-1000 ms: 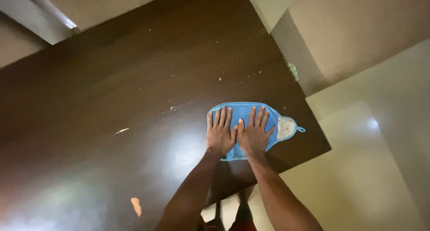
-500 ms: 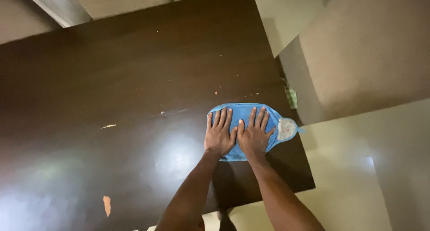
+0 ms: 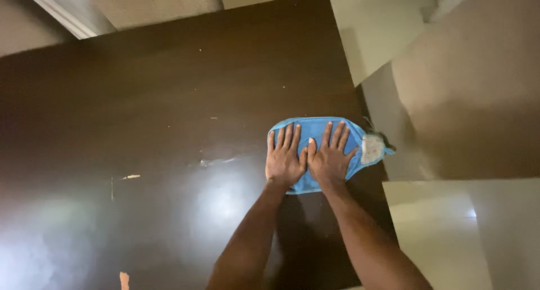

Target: Wiping a dark brown wooden dining table with a blue cloth.

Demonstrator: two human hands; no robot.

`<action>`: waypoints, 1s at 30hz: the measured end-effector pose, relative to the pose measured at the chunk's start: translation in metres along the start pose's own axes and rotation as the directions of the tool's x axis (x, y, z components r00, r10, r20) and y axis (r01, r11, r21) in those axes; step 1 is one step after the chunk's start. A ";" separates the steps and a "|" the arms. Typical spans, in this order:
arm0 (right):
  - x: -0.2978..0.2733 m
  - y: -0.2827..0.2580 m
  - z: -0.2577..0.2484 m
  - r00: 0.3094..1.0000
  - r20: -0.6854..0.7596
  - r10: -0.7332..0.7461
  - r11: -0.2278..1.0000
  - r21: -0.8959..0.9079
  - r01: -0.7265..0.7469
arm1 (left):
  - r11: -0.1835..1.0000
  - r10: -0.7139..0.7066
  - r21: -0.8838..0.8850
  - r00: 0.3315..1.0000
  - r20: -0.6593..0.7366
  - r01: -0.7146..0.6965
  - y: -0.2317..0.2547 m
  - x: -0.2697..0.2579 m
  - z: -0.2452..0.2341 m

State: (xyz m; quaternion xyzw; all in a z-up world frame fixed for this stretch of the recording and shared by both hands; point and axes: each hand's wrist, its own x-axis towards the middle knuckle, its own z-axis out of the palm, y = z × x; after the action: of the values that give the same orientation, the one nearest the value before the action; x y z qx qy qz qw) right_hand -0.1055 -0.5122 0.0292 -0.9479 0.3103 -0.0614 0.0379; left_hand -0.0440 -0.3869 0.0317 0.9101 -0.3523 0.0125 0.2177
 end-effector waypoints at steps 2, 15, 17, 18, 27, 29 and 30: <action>0.019 -0.001 0.001 1.000 0.027 -0.008 1.000 -0.019 0.008 | 1.000 0.002 0.021 1.000 0.006 -0.002 -0.004 0.017 0.005; 0.119 -0.014 0.019 0.999 0.013 -0.047 0.999 0.007 0.047 | 0.999 -0.037 -0.020 0.999 -0.019 0.036 -0.029 0.105 0.010; 0.131 -0.014 0.023 0.999 0.000 -0.052 0.999 0.003 0.052 | 0.998 -0.054 -0.028 0.998 -0.014 0.054 -0.030 0.116 0.008; 0.139 -0.015 0.026 0.998 -0.011 -0.058 0.998 0.001 0.058 | 0.997 -0.073 -0.035 0.997 -0.008 0.072 -0.031 0.122 0.008; 0.203 -0.027 0.033 0.982 -0.088 -0.165 0.986 -0.049 0.161 | 0.994 -0.104 0.037 0.995 -0.010 0.104 -0.049 0.181 0.013; 0.217 -0.033 0.031 0.983 -0.073 -0.166 0.986 -0.029 0.165 | 0.992 -0.124 0.026 0.992 -0.016 0.125 -0.053 0.194 0.016; 0.223 -0.036 0.030 0.984 -0.065 -0.163 0.987 -0.011 0.163 | 0.990 -0.137 0.013 0.990 -0.025 0.137 -0.056 0.199 0.017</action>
State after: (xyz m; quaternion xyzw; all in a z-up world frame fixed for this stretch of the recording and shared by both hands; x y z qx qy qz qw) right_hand 0.0979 -0.6146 0.0243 -0.9677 0.2330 -0.0945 0.0200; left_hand 0.1394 -0.4841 0.0296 0.9335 -0.2863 0.0113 0.2157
